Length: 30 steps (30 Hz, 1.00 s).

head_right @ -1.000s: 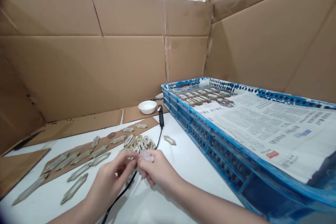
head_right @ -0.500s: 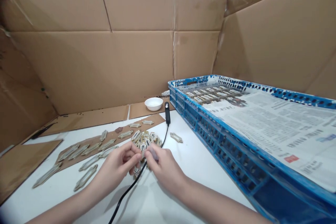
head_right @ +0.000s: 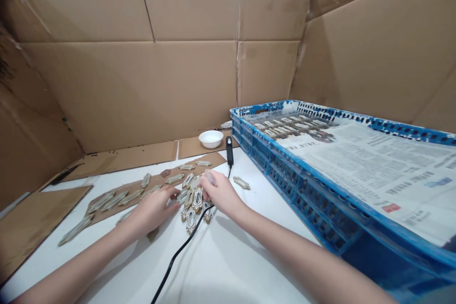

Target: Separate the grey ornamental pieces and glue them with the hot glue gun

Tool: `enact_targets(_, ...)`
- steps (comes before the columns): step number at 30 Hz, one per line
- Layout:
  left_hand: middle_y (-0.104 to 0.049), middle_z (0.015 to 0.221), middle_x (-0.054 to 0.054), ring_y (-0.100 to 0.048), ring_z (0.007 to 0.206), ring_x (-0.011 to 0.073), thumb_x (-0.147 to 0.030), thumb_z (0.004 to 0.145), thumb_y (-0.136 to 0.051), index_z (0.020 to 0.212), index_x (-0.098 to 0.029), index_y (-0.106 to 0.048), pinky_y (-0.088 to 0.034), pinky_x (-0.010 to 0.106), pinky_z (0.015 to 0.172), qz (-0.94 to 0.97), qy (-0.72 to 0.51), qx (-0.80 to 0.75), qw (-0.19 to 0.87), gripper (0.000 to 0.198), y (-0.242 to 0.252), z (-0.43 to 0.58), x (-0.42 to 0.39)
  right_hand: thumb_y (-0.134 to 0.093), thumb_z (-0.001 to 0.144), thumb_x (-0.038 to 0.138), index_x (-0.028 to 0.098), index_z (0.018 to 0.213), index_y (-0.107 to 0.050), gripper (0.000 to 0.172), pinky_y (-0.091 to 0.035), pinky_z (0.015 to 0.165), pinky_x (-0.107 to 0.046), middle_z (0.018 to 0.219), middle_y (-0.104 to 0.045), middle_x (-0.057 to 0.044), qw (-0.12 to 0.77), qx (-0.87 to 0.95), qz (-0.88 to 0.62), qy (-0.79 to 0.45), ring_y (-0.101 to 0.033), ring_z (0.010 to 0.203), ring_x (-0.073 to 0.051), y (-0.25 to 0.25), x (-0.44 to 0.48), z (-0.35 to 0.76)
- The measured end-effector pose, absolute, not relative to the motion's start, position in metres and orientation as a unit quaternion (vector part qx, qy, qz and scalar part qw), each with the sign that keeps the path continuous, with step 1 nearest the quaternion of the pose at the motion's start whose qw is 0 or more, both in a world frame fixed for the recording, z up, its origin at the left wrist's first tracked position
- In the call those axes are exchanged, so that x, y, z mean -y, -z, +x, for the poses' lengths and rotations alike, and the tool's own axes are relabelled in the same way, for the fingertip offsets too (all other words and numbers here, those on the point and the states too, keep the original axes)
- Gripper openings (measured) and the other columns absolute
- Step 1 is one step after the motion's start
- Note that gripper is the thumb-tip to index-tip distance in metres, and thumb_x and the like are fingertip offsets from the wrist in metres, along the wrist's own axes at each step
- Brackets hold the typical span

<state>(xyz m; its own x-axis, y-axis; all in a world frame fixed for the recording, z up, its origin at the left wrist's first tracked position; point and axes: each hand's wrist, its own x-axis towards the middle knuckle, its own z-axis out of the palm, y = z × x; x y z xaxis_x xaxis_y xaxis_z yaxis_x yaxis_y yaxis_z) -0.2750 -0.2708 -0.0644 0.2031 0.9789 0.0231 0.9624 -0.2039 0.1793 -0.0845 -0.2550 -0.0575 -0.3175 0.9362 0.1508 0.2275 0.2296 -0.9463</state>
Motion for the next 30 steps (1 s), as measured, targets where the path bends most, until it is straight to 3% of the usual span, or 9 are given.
enact_targets(6,-0.06,0.102,0.009,-0.058,0.088,0.0237,-0.028,0.079,-0.04,0.103,-0.021,-0.053,-0.042,0.031,0.07,0.778,-0.046,-0.626,0.031,0.029,0.066,-0.27,0.272,-0.037,0.081,0.025,0.017,0.069,-0.047,0.017,-0.026,0.043,-0.019,0.056,-0.056,0.004,0.346,0.687,-0.432,-0.471,-0.032,0.037,-0.005,0.076,0.261,-0.078)
enact_targets(10,-0.063,0.093,0.007,-0.06,0.08,0.0236,-0.029,0.079,-0.04,0.097,-0.022,-0.054,-0.041,0.029,0.063,0.78,-0.013,-0.626,-0.003,0.024,0.065,-0.266,0.274,-0.039,0.08,0.023,0.017,0.068,-0.048,0.016,-0.028,0.044,-0.019,0.054,-0.055,0.003,0.348,0.682,-0.431,-0.478,-0.036,0.04,-0.006,0.076,0.266,-0.076)
enact_targets(15,-0.066,0.084,0.01,-0.061,0.077,0.0257,-0.017,0.078,-0.036,0.089,-0.016,-0.055,-0.041,0.031,0.061,0.771,0.003,-0.636,-0.038,0.022,0.068,-0.265,0.275,-0.04,0.079,0.022,0.017,0.065,-0.047,0.016,-0.03,0.045,-0.019,0.048,-0.051,0.004,0.347,0.681,-0.421,-0.488,-0.042,0.043,-0.008,0.072,0.27,-0.078)
enact_targets(22,-0.064,0.078,0.011,-0.061,0.074,0.0259,-0.015,0.074,-0.036,0.095,-0.013,-0.051,-0.04,0.03,0.059,0.74,0.003,-0.672,-0.025,0.026,0.047,-0.274,0.277,-0.041,0.079,0.024,0.018,0.059,-0.041,0.02,-0.034,0.05,-0.02,0.047,-0.048,0.004,0.37,0.665,-0.428,-0.487,-0.044,0.046,-0.008,0.068,0.273,-0.078)
enact_targets(30,-0.059,0.08,0.002,-0.058,0.073,0.0158,-0.024,0.078,-0.038,0.091,-0.02,-0.048,-0.042,0.024,0.061,0.776,-0.195,-0.6,0.003,0.017,0.029,-0.263,0.302,-0.042,0.08,0.027,0.018,0.061,-0.043,0.021,-0.032,0.047,-0.02,0.049,-0.047,0.004,0.423,0.636,-0.423,-0.487,-0.041,0.045,-0.008,0.06,0.283,-0.079)
